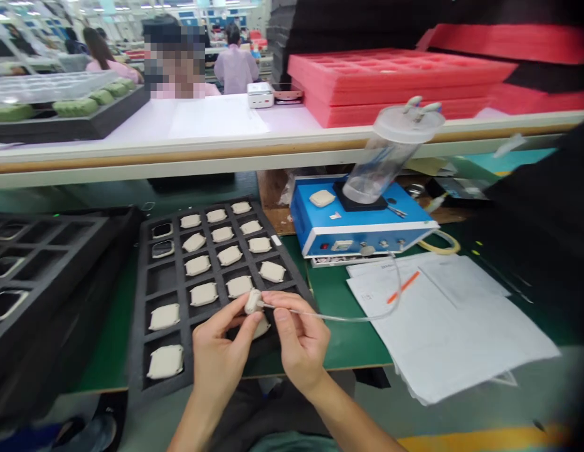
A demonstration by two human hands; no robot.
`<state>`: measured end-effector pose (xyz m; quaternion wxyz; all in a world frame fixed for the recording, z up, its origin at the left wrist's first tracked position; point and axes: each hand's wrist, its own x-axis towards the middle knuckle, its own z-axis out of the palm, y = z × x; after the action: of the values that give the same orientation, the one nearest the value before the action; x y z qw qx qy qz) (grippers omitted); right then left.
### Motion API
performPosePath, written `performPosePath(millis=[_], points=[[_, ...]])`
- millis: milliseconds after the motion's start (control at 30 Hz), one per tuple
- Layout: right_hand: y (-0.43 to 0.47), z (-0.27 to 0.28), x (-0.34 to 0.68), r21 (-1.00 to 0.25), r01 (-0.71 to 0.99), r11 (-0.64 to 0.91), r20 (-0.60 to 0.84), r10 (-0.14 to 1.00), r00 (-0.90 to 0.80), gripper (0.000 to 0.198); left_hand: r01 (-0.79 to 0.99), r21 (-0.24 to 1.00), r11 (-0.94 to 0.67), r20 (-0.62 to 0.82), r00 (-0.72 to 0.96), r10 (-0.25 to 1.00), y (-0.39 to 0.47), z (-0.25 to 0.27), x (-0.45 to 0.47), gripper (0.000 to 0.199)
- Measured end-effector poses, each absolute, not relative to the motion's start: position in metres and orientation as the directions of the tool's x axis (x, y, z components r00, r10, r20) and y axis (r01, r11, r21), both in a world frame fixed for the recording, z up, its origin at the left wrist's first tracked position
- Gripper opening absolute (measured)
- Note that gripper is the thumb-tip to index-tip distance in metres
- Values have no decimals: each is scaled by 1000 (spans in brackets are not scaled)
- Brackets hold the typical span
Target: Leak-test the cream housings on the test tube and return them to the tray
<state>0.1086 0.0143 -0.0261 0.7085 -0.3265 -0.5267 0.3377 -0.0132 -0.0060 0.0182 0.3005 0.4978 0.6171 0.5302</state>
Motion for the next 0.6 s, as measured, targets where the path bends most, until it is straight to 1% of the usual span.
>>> performPosePath(millis=[67, 200, 267, 433, 600], points=[[9, -28, 109, -829, -133, 544, 507, 830, 234, 19, 320, 945, -62, 165, -306, 938, -11, 19, -12, 29], [2, -34, 110, -858, -145, 493, 449, 856, 257, 14, 452, 888, -83, 216, -252, 943, -18, 23, -10, 31], [1, -35, 110, -866, -143, 479, 436, 864, 252, 13, 479, 874, -79, 216, -238, 947, -19, 25, -10, 32], [4, -29, 109, -849, -126, 512, 472, 845, 253, 14, 398, 915, -63, 183, -272, 945, -18, 25, -9, 30], [16, -22, 107, -819, -105, 565, 531, 813, 239, 18, 396, 916, -65, 206, -326, 923, -8, 20, -15, 30]])
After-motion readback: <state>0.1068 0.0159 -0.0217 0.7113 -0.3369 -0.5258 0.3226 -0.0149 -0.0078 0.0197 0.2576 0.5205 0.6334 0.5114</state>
